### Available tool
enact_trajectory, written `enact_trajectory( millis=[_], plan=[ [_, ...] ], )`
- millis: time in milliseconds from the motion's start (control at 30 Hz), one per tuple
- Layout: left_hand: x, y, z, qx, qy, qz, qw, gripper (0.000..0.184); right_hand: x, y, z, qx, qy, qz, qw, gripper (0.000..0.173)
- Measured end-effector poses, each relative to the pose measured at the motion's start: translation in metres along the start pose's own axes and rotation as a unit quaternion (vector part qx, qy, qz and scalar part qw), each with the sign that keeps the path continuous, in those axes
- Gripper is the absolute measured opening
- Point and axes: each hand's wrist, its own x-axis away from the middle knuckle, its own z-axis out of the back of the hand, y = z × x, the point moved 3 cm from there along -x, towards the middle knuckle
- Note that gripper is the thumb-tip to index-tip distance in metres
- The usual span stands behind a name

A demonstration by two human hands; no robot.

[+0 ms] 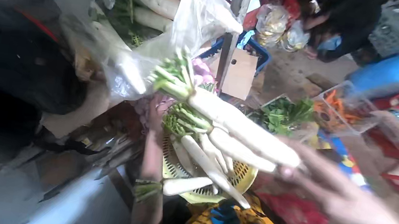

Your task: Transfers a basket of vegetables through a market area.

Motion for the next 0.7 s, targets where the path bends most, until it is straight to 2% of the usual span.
enact_trajectory(
  millis=[67,100,133,200,300,333,400,433,500,533,600,633,667,700],
  plan=[
    [0.001,0.004,-0.004,0.010,-0.015,0.023,1.000,0.035,0.009,0.048,-0.044,-0.040,0.046,-0.035,0.998,0.050],
    [0.002,0.010,-0.011,0.017,-0.039,0.037,0.998,0.048,0.009,0.066,-0.062,-0.005,0.071,-0.048,0.996,0.054],
    [0.003,0.014,-0.017,0.017,-0.063,0.056,0.996,0.062,0.006,0.079,-0.075,0.064,0.095,-0.048,0.992,0.058],
    [0.004,0.016,-0.025,0.009,-0.102,0.071,0.992,0.077,-0.005,0.091,-0.090,0.228,0.130,-0.036,0.964,0.058],
    [0.002,0.009,-0.027,0.000,-0.092,0.079,0.993,0.073,-0.017,0.091,-0.097,0.348,0.095,-0.047,0.931,0.043],
    [0.000,0.008,-0.027,-0.005,-0.076,0.089,0.993,0.068,-0.018,0.083,-0.097,0.374,0.098,-0.029,0.922,0.041],
    [-0.002,0.006,-0.026,-0.041,-0.045,0.106,0.992,0.065,-0.022,0.057,-0.101,0.415,0.112,0.082,0.899,0.044],
    [-0.003,0.005,-0.026,-0.063,-0.038,0.108,0.991,0.067,-0.025,0.047,-0.110,0.424,0.093,0.143,0.890,0.054],
    [-0.003,0.002,-0.029,-0.094,-0.043,0.109,0.989,0.071,-0.037,0.052,-0.139,0.416,-0.015,0.197,0.888,0.069],
    [-0.002,0.002,-0.031,-0.100,-0.052,0.112,0.987,0.071,-0.044,0.063,-0.152,0.432,-0.048,0.228,0.871,0.062],
    [-0.001,0.003,-0.034,-0.099,-0.069,0.115,0.986,0.072,-0.055,0.076,-0.168,0.463,-0.045,0.310,0.829,0.019],
    [0.000,0.005,-0.033,-0.091,-0.076,0.115,0.986,0.072,-0.057,0.076,-0.169,0.455,-0.025,0.326,0.828,0.009],
    [0.003,0.009,-0.032,-0.082,-0.082,0.115,0.987,0.071,-0.055,0.072,-0.168,0.432,0.005,0.324,0.842,0.011],
    [0.005,0.015,-0.030,-0.069,-0.083,0.116,0.987,0.070,-0.053,0.066,-0.168,0.410,0.040,0.299,0.861,0.020]
  ],
)
